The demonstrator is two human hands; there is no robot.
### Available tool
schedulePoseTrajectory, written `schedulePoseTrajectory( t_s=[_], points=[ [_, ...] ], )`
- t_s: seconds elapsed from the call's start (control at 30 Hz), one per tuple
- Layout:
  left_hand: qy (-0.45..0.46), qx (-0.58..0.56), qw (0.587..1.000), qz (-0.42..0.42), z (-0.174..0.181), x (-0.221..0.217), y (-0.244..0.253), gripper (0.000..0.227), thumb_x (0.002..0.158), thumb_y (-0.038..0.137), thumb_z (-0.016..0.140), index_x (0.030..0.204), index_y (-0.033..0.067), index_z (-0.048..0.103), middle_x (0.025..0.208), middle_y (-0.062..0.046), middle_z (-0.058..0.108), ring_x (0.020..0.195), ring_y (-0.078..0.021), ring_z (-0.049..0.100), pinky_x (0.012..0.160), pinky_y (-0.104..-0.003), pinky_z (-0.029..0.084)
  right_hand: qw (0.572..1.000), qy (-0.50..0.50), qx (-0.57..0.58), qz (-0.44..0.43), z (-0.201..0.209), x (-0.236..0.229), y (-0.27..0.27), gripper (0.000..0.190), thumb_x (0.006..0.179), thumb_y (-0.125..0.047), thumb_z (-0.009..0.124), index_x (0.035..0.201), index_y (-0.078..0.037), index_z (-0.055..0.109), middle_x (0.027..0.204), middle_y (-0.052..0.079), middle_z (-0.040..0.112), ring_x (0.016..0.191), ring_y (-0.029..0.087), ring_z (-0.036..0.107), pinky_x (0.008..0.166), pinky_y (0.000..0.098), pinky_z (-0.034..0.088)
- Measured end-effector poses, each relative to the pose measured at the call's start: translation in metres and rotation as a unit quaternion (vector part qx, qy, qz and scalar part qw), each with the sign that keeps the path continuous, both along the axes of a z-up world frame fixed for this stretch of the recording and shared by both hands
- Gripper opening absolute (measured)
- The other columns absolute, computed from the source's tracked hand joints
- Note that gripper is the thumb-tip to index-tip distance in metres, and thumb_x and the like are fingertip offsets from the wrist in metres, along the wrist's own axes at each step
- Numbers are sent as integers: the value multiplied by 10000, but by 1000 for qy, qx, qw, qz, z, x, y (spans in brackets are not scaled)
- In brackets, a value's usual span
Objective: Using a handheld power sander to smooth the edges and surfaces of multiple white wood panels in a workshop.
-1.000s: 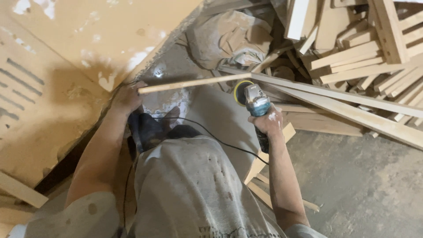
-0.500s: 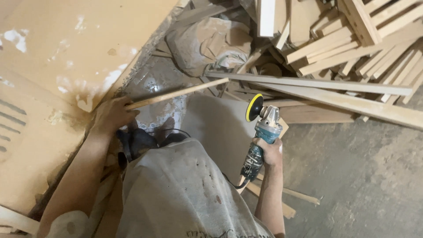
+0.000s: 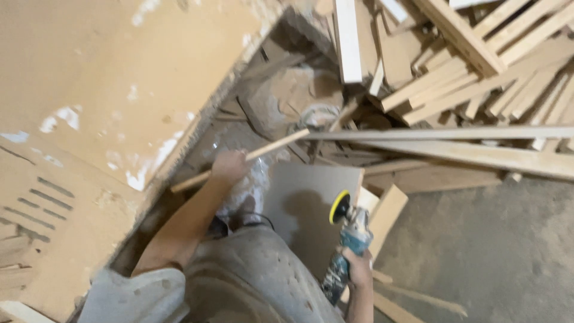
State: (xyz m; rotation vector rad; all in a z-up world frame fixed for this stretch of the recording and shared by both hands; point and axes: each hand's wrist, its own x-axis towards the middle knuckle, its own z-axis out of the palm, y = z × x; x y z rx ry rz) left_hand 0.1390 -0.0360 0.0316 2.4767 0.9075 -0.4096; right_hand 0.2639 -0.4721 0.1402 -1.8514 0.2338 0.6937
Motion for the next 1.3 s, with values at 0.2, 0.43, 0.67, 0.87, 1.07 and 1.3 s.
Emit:
schedulePoseTrajectory(
  t_s=[0.2, 0.43, 0.67, 0.87, 1.07, 1.3],
  points=[
    [20, 21, 999, 16, 185, -11, 50, 491, 1081, 508, 568, 1294, 65, 556, 871, -119, 726, 808, -325, 726, 639, -472, 627, 999, 31, -5, -21, 1, -2, 13, 285, 687, 28, 791, 954, 12, 692, 704, 140, 627, 570, 255, 598, 516, 402, 502],
    [-102, 58, 941, 318, 388, -134, 136, 752, 979, 575, 725, 1457, 24, 544, 1324, -292, 623, 1245, -481, 590, 1007, -573, 458, 1000, 11, -8, -12, -11, 6, 55, 289, 684, -11, 813, 955, 34, 725, 753, 164, 671, 597, 268, 621, 546, 413, 544],
    [-393, 51, 844, 360, 288, -359, 308, 234, 1104, 173, 842, 1306, 133, 731, 1190, 45, 703, 995, -90, 614, 725, -324, 490, 998, 42, -48, -19, 15, -24, 114, 484, 719, -35, 778, 1187, -1, 661, 947, 181, 664, 761, 309, 631, 672, 439, 531],
    [-282, 119, 858, 412, 276, -384, 327, 500, 1063, 73, 835, 1512, -16, 635, 1376, -246, 693, 1199, -430, 646, 922, -579, 480, 997, 56, -47, -15, 32, -60, 141, 399, 725, -37, 785, 1085, -69, 616, 899, 152, 628, 756, 289, 608, 652, 444, 509],
    [-106, 1, 791, 602, 156, -399, 384, 700, 1091, 413, 792, 1518, -66, 512, 1538, -293, 499, 1414, -479, 467, 1160, -616, 377, 990, 83, -99, -48, 65, -101, 144, 372, 775, -66, 785, 1129, -18, 679, 919, 221, 686, 779, 369, 637, 708, 484, 494],
    [39, 62, 847, 526, -11, -418, 451, 750, 1118, 587, 718, 1437, -87, 639, 1374, -310, 658, 1211, -516, 627, 912, -632, 563, 986, 39, -143, -81, 103, -119, 160, 287, 741, -6, 785, 1011, -11, 688, 869, 185, 662, 763, 323, 617, 677, 453, 484]
  ],
)
